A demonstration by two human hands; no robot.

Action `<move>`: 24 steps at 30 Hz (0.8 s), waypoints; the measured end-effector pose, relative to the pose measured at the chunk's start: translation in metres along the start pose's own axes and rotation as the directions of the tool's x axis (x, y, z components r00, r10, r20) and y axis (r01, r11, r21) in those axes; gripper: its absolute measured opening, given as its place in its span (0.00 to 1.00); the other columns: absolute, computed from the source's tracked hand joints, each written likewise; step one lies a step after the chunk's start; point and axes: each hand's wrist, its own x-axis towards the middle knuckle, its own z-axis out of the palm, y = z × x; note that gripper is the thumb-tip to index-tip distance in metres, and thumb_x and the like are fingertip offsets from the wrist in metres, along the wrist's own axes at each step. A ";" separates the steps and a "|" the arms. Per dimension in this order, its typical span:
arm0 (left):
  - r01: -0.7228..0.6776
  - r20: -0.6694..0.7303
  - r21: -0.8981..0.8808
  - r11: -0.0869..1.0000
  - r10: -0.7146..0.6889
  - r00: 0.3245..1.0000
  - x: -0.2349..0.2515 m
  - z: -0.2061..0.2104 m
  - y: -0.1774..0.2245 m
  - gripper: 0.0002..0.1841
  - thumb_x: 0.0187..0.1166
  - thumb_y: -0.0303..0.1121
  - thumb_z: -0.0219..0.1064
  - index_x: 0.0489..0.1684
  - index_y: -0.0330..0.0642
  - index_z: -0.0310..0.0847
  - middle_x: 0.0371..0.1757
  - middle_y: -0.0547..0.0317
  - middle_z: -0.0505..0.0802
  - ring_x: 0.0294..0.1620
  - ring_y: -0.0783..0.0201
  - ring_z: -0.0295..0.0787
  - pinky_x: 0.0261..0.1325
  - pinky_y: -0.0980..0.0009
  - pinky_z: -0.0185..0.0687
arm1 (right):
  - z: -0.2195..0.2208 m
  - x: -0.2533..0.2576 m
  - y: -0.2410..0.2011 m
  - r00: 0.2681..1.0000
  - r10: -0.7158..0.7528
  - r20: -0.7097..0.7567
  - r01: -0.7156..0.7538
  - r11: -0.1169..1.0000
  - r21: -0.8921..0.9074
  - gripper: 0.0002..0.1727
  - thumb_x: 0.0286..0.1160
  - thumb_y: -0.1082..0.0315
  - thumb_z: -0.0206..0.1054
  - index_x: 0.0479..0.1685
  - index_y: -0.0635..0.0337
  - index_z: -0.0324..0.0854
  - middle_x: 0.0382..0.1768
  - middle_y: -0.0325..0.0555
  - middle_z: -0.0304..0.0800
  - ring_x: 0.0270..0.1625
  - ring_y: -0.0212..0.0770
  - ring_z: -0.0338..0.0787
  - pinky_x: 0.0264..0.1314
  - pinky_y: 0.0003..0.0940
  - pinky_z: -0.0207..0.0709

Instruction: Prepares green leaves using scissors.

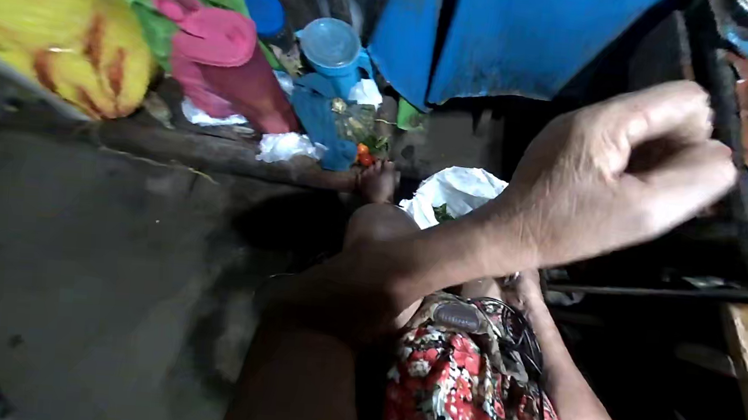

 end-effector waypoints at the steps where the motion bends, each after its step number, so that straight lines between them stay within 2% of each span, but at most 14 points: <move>1: 0.131 -0.008 -0.100 0.986 -0.133 0.991 0.004 -0.001 -0.008 0.11 0.75 0.19 0.64 0.21 0.35 0.76 0.22 0.61 0.81 0.23 0.74 0.78 0.28 0.78 0.77 | -0.003 0.006 0.006 1.000 -0.011 0.006 0.011 1.000 0.001 0.05 0.88 0.73 0.53 0.52 0.64 0.72 0.24 0.41 0.79 0.20 0.32 0.80 0.22 0.26 0.80; 3: 0.384 -0.002 -0.327 0.863 -0.408 0.913 0.009 -0.003 -0.014 0.10 0.83 0.21 0.60 0.27 0.35 0.74 0.23 0.59 0.81 0.24 0.69 0.80 0.32 0.75 0.82 | -0.005 0.007 0.006 1.000 -0.006 -0.012 0.005 0.999 -0.046 0.06 0.87 0.72 0.55 0.54 0.62 0.73 0.24 0.40 0.79 0.20 0.32 0.80 0.24 0.27 0.80; 5: 0.496 -0.011 -0.399 0.771 -0.545 0.838 0.009 -0.004 -0.010 0.09 0.85 0.25 0.58 0.32 0.37 0.76 0.24 0.60 0.81 0.23 0.69 0.79 0.30 0.75 0.81 | -0.005 0.006 0.006 1.000 0.002 -0.014 -0.003 0.999 -0.042 0.06 0.86 0.72 0.56 0.53 0.62 0.74 0.24 0.40 0.79 0.20 0.32 0.80 0.23 0.28 0.81; 10: 0.468 -0.005 -0.362 0.806 -0.504 0.864 0.008 -0.004 -0.017 0.08 0.85 0.24 0.60 0.31 0.35 0.77 0.24 0.59 0.83 0.25 0.71 0.80 0.35 0.75 0.81 | -0.002 0.003 0.003 1.000 -0.017 -0.010 0.017 1.000 0.000 0.04 0.85 0.72 0.57 0.49 0.61 0.74 0.23 0.40 0.79 0.18 0.31 0.79 0.21 0.26 0.79; 14: 0.523 -0.068 -0.368 0.769 -0.583 0.810 0.011 -0.005 -0.023 0.09 0.85 0.24 0.61 0.31 0.35 0.77 0.24 0.60 0.83 0.25 0.71 0.81 0.34 0.75 0.81 | -0.004 0.004 0.006 1.000 -0.011 0.009 0.011 0.999 0.032 0.05 0.86 0.72 0.57 0.52 0.61 0.73 0.22 0.40 0.79 0.17 0.30 0.79 0.20 0.25 0.78; 17: 0.549 -0.091 -0.378 0.745 -0.620 0.779 0.013 -0.009 -0.028 0.08 0.87 0.25 0.60 0.35 0.34 0.78 0.25 0.60 0.83 0.25 0.70 0.81 0.33 0.76 0.82 | -0.006 0.005 0.009 0.999 -0.026 0.023 0.025 0.998 0.056 0.05 0.86 0.72 0.56 0.53 0.61 0.73 0.22 0.39 0.78 0.17 0.31 0.78 0.19 0.25 0.77; 24: 0.548 -0.143 -0.322 0.772 -0.612 0.778 0.010 -0.012 -0.040 0.08 0.87 0.26 0.60 0.35 0.36 0.77 0.27 0.60 0.83 0.25 0.70 0.81 0.33 0.76 0.82 | -0.012 0.000 0.012 0.998 -0.049 0.039 0.046 0.997 0.057 0.04 0.87 0.71 0.55 0.51 0.60 0.73 0.21 0.39 0.79 0.17 0.30 0.78 0.18 0.25 0.76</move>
